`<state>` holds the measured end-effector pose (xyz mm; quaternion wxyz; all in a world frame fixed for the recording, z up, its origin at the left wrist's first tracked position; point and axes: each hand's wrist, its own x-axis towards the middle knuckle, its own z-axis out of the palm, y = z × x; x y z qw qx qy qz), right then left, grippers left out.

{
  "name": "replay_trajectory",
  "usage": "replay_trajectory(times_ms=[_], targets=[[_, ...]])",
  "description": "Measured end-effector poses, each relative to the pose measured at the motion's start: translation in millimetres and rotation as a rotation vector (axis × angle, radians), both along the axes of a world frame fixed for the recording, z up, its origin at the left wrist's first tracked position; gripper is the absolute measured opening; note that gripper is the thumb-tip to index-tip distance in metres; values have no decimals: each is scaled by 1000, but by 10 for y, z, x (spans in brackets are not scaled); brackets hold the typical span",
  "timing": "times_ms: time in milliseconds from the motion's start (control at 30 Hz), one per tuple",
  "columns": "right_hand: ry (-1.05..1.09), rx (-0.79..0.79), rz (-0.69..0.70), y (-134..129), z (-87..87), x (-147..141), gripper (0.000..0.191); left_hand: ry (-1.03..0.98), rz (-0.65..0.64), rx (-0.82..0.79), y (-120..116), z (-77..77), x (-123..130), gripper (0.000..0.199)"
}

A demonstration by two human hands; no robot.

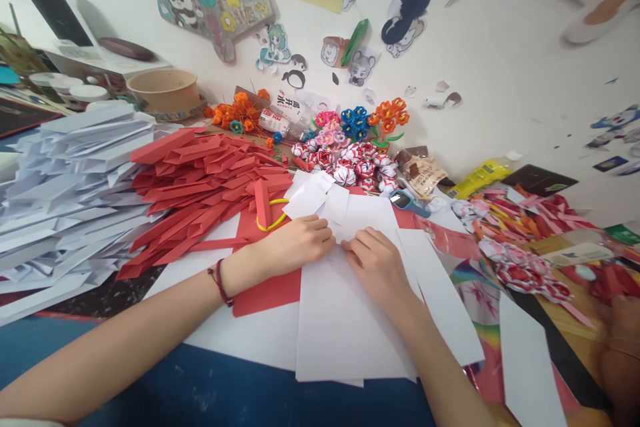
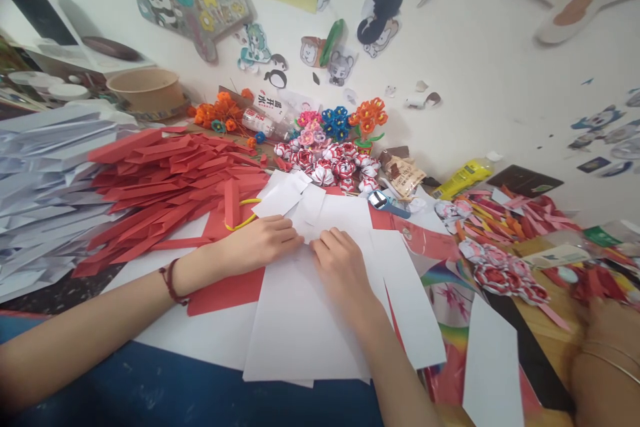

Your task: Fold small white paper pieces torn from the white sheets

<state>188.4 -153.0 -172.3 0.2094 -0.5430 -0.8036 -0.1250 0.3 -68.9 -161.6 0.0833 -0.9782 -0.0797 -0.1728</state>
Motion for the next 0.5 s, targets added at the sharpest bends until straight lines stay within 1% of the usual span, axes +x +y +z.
replay_trajectory(times_ms=[133,333,500], targets=[[-58,2,9,-8,25,-12,27,-2,-20,10,-20,11,11,21],[-142,80,-6,-30,44,-71,38,21,-22,12,-33,-2,24,24],[-177,78,-33,-47,11,-79,36,29,-26,64,-44,-23,42,24]])
